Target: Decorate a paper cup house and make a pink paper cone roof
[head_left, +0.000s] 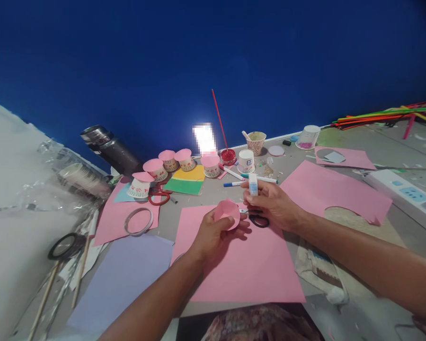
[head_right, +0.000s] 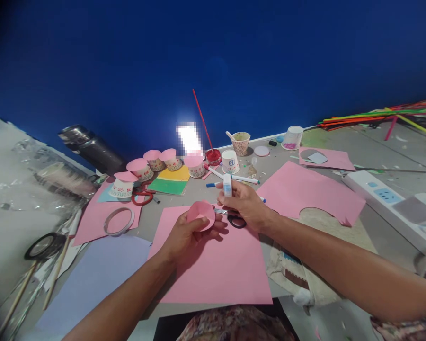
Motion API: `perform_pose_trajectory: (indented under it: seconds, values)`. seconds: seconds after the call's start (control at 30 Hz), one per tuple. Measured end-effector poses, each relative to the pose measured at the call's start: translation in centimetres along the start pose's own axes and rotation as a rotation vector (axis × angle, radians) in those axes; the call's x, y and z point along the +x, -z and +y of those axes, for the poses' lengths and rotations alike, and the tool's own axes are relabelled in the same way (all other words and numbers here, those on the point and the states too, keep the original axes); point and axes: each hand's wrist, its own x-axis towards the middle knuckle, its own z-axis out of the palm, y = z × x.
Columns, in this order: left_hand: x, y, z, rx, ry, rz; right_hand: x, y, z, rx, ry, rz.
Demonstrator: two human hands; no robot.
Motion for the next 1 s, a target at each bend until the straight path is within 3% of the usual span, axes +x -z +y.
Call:
perform_pose_trajectory:
  seconds: [0.1, 0.2, 0.33, 0.57, 0.7, 1.0]
  values:
    - [0.0, 0.0, -0.1, 0.021, -0.02, -0.005, -0.1, -0.4, 0.3, -0.131, -0.08, -0.005]
    - [0.1, -0.2, -0.6, 0.047, -0.08, -0.035, -0.4, -1.0, 0.6, -0.289, -0.064, -0.015]
    - [-0.2, -0.2, -0.7, 0.123, -0.133, -0.037, -0.5, -1.3, 0.6, -0.551, 0.048, 0.024]
    - [-0.4, 0.7, 0.6, 0.431, -0.264, 0.094, -0.8, -0.8, 1.0, -0.981, 0.216, 0.007]
    - [-0.2, 1.0, 0.6, 0.568, -0.327, 0.135, -1.0, -0.9, 1.1, -1.04, 0.241, -0.024]
    - [0.0, 1.1, 0.8, 0.541, -0.307, 0.167, -1.0, -0.8, 1.2, -1.067, 0.251, -0.039]
